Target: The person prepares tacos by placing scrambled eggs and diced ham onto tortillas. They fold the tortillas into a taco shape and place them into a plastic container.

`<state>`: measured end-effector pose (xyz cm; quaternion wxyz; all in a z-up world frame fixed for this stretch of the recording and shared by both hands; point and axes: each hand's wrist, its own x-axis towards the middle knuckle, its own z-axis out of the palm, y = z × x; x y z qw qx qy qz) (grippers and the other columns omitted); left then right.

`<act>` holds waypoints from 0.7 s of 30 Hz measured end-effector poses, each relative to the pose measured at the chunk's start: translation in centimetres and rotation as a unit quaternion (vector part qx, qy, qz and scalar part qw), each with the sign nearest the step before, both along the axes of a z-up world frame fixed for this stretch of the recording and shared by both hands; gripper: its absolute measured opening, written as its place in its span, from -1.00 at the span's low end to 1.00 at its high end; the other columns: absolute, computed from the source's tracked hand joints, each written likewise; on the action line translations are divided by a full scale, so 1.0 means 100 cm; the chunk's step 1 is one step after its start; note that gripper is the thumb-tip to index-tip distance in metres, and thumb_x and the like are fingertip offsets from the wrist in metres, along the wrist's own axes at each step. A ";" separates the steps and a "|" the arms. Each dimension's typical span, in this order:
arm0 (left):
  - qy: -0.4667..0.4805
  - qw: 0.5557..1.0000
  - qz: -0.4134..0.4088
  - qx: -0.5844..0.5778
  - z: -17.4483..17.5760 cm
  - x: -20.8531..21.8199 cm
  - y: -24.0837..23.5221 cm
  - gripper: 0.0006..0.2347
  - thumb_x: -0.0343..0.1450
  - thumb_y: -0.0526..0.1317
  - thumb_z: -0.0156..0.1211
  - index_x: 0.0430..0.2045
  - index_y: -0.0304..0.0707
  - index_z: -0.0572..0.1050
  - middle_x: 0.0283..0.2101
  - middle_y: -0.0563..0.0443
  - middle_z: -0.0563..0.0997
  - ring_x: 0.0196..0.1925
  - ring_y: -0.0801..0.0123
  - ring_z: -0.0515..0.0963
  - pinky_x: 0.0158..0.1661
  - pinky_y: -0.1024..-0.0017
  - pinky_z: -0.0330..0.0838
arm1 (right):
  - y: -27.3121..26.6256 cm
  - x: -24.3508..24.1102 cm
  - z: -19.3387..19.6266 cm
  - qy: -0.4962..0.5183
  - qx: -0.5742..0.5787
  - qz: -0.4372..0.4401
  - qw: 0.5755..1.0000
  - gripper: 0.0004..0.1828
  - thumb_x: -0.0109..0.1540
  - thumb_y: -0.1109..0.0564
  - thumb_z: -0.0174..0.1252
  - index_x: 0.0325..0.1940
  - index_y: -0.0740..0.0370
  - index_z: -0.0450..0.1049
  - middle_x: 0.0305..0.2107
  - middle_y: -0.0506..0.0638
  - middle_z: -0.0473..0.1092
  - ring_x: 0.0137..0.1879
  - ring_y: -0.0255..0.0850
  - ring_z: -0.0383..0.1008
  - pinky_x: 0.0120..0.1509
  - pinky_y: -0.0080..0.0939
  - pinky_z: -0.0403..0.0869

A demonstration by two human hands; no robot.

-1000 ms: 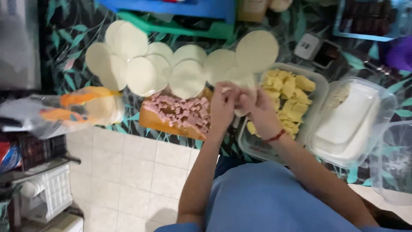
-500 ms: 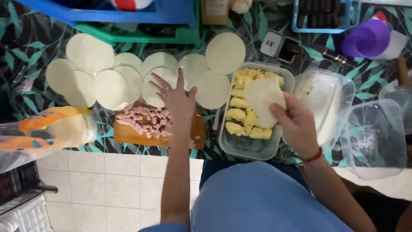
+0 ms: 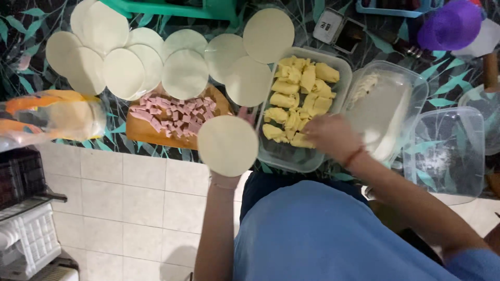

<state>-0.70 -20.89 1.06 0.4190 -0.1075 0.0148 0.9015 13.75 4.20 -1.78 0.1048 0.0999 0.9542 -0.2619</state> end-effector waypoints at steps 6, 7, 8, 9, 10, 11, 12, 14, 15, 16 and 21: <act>0.002 0.999 0.044 -0.018 -0.007 0.040 -0.019 -0.41 0.54 0.24 -0.24 0.44 -0.01 0.16 0.59 -0.15 -0.14 0.59 -0.14 -0.06 0.43 -0.22 0.00 | -0.036 0.016 -0.094 0.146 0.321 0.117 0.929 -0.72 0.23 -0.04 0.32 -0.14 0.11 0.44 -0.34 0.09 0.35 -0.19 0.06 0.54 -0.19 -0.01 0.40; 0.004 0.998 0.052 -0.022 -0.008 0.043 -0.024 -0.41 0.54 0.23 -0.24 0.44 -0.01 0.16 0.58 -0.15 -0.14 0.59 -0.14 -0.05 0.43 -0.22 0.00 | -0.035 0.016 -0.094 0.152 0.316 0.125 0.928 -0.72 0.23 -0.04 0.32 -0.14 0.11 0.44 -0.34 0.09 0.35 -0.19 0.06 0.54 -0.19 -0.01 0.40; 0.005 0.998 0.059 -0.026 -0.009 0.047 -0.029 -0.41 0.54 0.23 -0.24 0.43 -0.02 0.16 0.58 -0.15 -0.13 0.58 -0.14 -0.04 0.43 -0.23 0.00 | -0.033 0.017 -0.094 0.167 0.331 0.132 0.919 -0.79 0.26 -0.02 0.29 -0.18 0.08 0.45 -0.35 0.04 0.36 -0.20 0.01 0.54 -0.20 -0.06 0.43; 0.006 0.997 0.066 -0.030 -0.010 0.052 -0.034 -0.42 0.54 0.23 -0.24 0.43 -0.02 0.17 0.57 -0.15 -0.12 0.58 -0.14 -0.04 0.42 -0.23 0.01 | -0.031 0.019 -0.093 0.183 0.345 0.139 0.910 -0.86 0.28 0.01 0.25 -0.22 0.05 0.45 -0.37 -0.01 0.38 -0.22 -0.05 0.55 -0.22 -0.10 0.46; 0.004 0.997 0.073 -0.033 -0.012 0.058 -0.037 -0.42 0.54 0.23 -0.24 0.43 -0.02 0.17 0.57 -0.16 -0.11 0.57 -0.14 -0.03 0.42 -0.23 0.01 | -0.031 0.020 -0.085 0.184 0.342 0.147 0.910 -0.86 0.28 0.01 0.25 -0.22 0.05 0.45 -0.37 -0.01 0.38 -0.22 -0.05 0.55 -0.22 -0.10 0.46; 0.002 0.996 0.080 -0.035 -0.014 0.064 -0.041 -0.42 0.54 0.23 -0.24 0.43 -0.02 0.17 0.56 -0.16 -0.11 0.57 -0.14 -0.02 0.42 -0.23 0.02 | -0.030 0.020 -0.076 0.154 0.319 0.163 0.921 -0.88 0.30 0.03 0.19 -0.20 0.07 0.44 -0.34 0.01 0.40 -0.19 -0.03 0.56 -0.20 -0.12 0.49; 0.001 0.996 0.087 -0.038 -0.016 0.069 -0.046 -0.42 0.54 0.23 -0.24 0.42 -0.02 0.18 0.56 -0.16 -0.10 0.56 -0.14 -0.01 0.42 -0.23 0.02 | -0.030 0.019 -0.068 0.125 0.296 0.177 0.930 -0.88 0.32 0.04 0.12 -0.18 0.10 0.42 -0.31 0.02 0.43 -0.17 -0.01 0.58 -0.19 -0.14 0.51; 0.001 0.994 0.098 -0.044 -0.020 0.077 -0.057 -0.43 0.54 0.22 -0.24 0.42 -0.03 0.18 0.55 -0.16 -0.08 0.56 -0.14 0.00 0.42 -0.23 0.03 | -0.023 0.025 -0.086 0.142 0.321 0.190 0.917 -0.88 0.23 0.02 0.11 -0.22 0.06 0.42 -0.34 -0.02 0.39 -0.22 -0.07 0.55 -0.23 -0.17 0.48; 0.001 0.994 0.104 -0.047 -0.022 0.080 -0.063 -0.43 0.54 0.22 -0.24 0.41 -0.03 0.19 0.55 -0.17 -0.07 0.55 -0.14 0.01 0.41 -0.23 0.03 | -0.021 0.027 -0.095 0.157 0.348 0.197 0.903 -0.86 0.14 -0.01 0.09 -0.26 0.02 0.41 -0.37 -0.06 0.36 -0.28 -0.12 0.52 -0.26 -0.20 0.45; 0.000 0.993 0.108 -0.049 -0.025 0.083 -0.070 -0.43 0.54 0.22 -0.24 0.41 -0.03 0.19 0.54 -0.17 -0.07 0.55 -0.14 0.01 0.41 -0.23 0.04 | -0.023 0.027 -0.082 0.158 0.346 0.201 0.903 -0.86 0.14 -0.01 0.09 -0.26 0.02 0.41 -0.37 -0.06 0.36 -0.28 -0.12 0.52 -0.26 -0.20 0.45; 0.009 0.993 0.107 -0.037 -0.061 0.064 -0.082 -0.44 0.54 0.21 -0.23 0.40 -0.04 0.21 0.52 -0.18 -0.03 0.53 -0.14 0.05 0.40 -0.23 0.05 | -0.015 0.026 -0.056 0.106 0.177 0.160 0.965 -0.68 0.22 0.03 0.21 -0.06 0.30 0.54 -0.23 0.07 0.38 -0.08 0.14 0.58 -0.06 -0.06 0.54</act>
